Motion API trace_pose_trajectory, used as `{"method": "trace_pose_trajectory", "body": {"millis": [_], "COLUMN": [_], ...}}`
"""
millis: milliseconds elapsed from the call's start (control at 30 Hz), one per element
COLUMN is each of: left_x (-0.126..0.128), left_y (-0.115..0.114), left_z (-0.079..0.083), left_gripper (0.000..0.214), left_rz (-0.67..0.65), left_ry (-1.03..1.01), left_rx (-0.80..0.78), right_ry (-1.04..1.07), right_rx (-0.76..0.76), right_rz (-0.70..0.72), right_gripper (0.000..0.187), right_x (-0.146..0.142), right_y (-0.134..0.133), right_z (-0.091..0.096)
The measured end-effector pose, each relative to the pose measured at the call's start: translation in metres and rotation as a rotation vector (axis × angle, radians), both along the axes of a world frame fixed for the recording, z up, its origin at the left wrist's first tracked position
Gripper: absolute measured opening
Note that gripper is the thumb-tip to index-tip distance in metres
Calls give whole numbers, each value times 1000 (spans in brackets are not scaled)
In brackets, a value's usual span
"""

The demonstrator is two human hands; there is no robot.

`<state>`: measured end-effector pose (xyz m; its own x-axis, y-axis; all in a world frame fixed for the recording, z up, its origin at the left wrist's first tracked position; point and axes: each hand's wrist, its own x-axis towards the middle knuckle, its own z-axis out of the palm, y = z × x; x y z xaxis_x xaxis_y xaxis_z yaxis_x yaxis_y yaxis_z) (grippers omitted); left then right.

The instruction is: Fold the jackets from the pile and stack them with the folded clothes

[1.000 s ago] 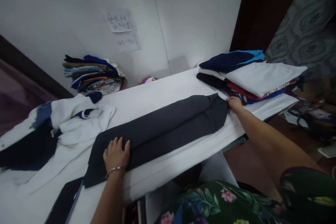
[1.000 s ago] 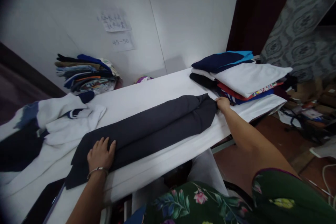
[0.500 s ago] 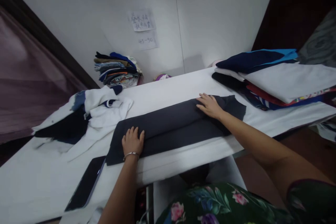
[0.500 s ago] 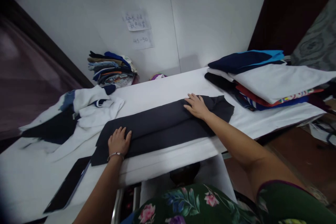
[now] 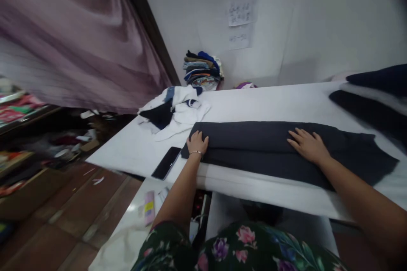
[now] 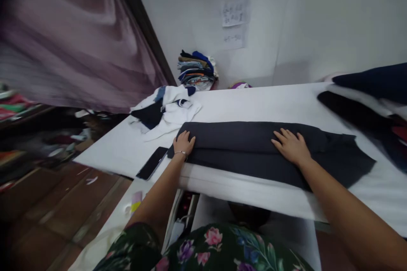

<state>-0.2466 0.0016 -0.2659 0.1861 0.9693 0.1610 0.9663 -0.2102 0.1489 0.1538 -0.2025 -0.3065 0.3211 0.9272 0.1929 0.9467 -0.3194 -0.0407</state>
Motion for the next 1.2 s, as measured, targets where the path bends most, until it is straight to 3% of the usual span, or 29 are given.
{"method": "trace_pose_trajectory", "body": {"millis": [200,333,500,733,933,1033,1133,1200], "left_x": [-31,-42,-46,-46,-37,-20,3,16], "left_y": [35,58,77,77,63,52,37,27], "left_z": [15,20,15,6,20,26,22,14], "left_gripper": [67,65,69,61,56,51,48,51], "left_rz": [273,256,267,217,206,109,-155,-291], "left_ry": [-154,-186,-227,-219,-190,-188,-120,-26], "left_rx": [-248,-345,-421,-361,-235,-65,88,60], "right_ry": [-74,-85,-77,-88,-82,-59,-55,-50], "right_rx": [-54,-103,-115,-74,-38,-17,-2,-2], "right_rz": [-17,-40,-47,-39,-41,-40,-23,-25], "right_gripper": [58,60,61,60,58,57,56,55], "right_x": [0,-1,-1,3,1,-1,-4,-5], "right_y": [-1,0,1,1,1,1,1,0], "right_z": [-3,-1,1,-7,-6,-3,-1,1]}}
